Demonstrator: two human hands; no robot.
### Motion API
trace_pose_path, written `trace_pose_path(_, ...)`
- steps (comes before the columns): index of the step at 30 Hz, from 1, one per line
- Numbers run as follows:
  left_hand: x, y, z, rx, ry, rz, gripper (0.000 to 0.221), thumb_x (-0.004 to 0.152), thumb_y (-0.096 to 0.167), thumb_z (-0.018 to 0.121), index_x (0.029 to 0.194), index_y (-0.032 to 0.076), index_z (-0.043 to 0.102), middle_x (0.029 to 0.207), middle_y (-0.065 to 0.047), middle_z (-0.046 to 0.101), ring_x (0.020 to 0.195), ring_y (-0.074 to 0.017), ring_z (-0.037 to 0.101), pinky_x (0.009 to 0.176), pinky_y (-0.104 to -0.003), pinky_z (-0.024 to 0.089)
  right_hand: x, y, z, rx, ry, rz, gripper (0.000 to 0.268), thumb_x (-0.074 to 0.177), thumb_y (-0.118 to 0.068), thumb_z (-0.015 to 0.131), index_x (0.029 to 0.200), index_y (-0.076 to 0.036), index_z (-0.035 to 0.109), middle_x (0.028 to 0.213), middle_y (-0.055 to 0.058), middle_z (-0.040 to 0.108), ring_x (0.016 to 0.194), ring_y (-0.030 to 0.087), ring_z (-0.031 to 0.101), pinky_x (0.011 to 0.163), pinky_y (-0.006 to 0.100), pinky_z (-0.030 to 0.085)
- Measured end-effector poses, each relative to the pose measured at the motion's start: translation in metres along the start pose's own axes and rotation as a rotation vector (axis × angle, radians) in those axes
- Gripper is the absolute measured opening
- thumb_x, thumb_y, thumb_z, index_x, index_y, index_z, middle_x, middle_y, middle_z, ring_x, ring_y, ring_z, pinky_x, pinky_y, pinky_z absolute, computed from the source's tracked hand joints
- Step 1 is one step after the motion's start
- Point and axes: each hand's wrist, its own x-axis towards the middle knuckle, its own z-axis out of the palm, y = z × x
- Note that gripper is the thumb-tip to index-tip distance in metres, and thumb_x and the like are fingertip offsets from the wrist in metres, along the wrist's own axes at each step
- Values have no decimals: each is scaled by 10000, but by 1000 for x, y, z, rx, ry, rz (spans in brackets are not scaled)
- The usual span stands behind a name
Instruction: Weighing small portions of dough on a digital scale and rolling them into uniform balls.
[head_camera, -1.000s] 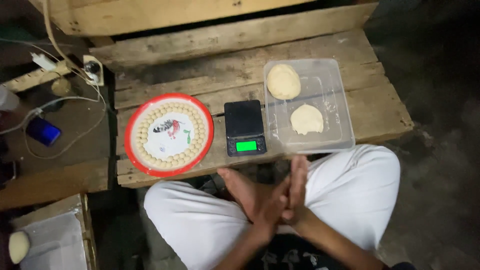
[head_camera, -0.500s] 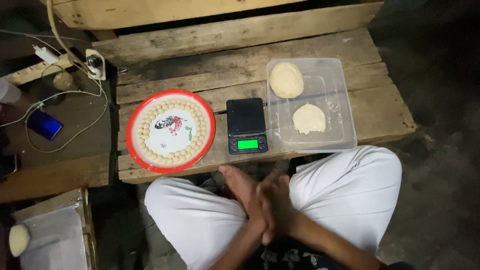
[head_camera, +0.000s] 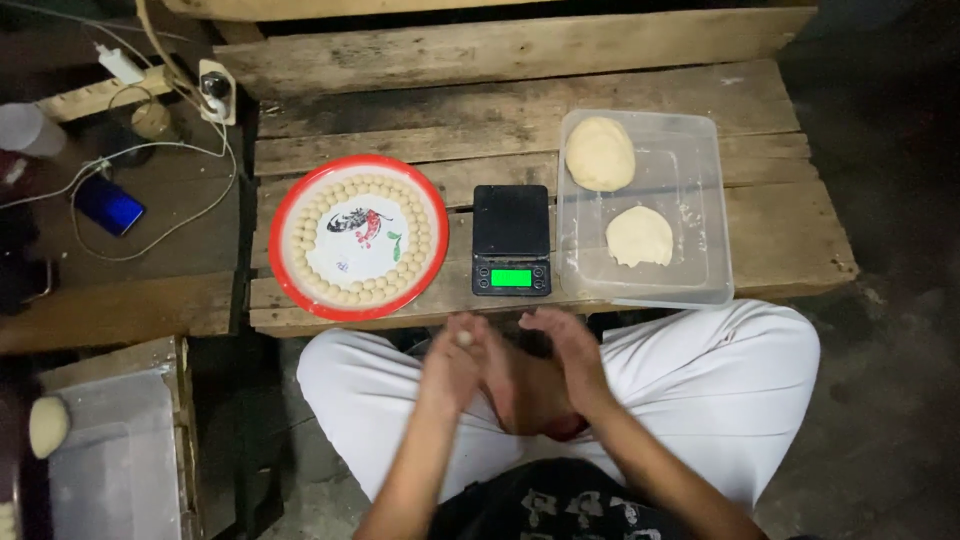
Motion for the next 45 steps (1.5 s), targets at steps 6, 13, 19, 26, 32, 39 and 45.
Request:
trace_pose_path(6, -45, 99, 43, 488, 25, 536, 387, 935, -38, 619, 1318, 9, 612, 1105, -63, 698, 1033, -165, 728, 986, -286, 593, 19, 28, -35, 998, 104, 650, 1004, 829, -785, 416, 1585, -126, 372, 1616, 208, 431, 1526, 367, 360, 1190, 588, 251)
trace_pose_path(13, -7, 204, 12, 1656, 411, 1091, 124, 919, 340, 819, 941, 232, 763, 703, -8, 683, 643, -193, 666, 602, -324, 513, 21, 36, -36, 961, 162, 754, 808, 905, -732, 414, 1496, -183, 473, 1577, 192, 496, 1503, 386, 410, 1157, 573, 305)
trace_pose_path(19, -2, 249, 20, 1787, 372, 810, 107, 868, 189, 755, 964, 144, 763, 678, -73, 705, 631, -242, 698, 618, -364, 536, 24, 27, -29, 836, 168, 775, 724, 953, -698, 372, 1463, -197, 489, 1546, 177, 535, 1470, 374, 456, 1169, 552, 318)
trace_pose_path(26, 15, 238, 32, 2484, 490, 740, 237, 870, 290, 784, 1088, 196, 782, 946, -54, 723, 937, -269, 746, 822, -450, 605, 20, 34, -26, 725, 121, 801, 692, 950, -704, 396, 1447, -226, 460, 1544, 168, 540, 1466, 357, 457, 1183, 537, 305)
trace_pose_path(32, -12, 225, 56, 2625, 330, 629, 244, 853, 241, 739, 1073, 147, 791, 1055, -124, 698, 1062, -337, 682, 917, -496, 567, 19, 35, -26, 685, 147, 819, 591, 998, -648, 395, 1427, -252, 484, 1533, 143, 556, 1464, 337, 463, 1188, 510, 307)
trace_pose_path(39, 1, 234, 37, 2778, 304, 683, 324, 850, 188, 747, 1171, 190, 791, 1088, -77, 713, 1102, -299, 667, 946, -464, 548, 20, 39, -24, 635, 171, 841, 589, 1048, -574, 379, 1495, -194, 428, 1536, 164, 542, 1464, 334, 460, 1190, 507, 303)
trace_pose_path(45, -20, 209, 32, 2779, 330, 801, 442, 841, 237, 732, 1279, 288, 714, 1203, -35, 667, 1179, -258, 615, 1008, -451, 474, 20, 40, -23, 623, 255, 851, 514, 1080, -513, 391, 1442, -160, 487, 1496, 164, 574, 1447, 342, 479, 1212, 534, 289)
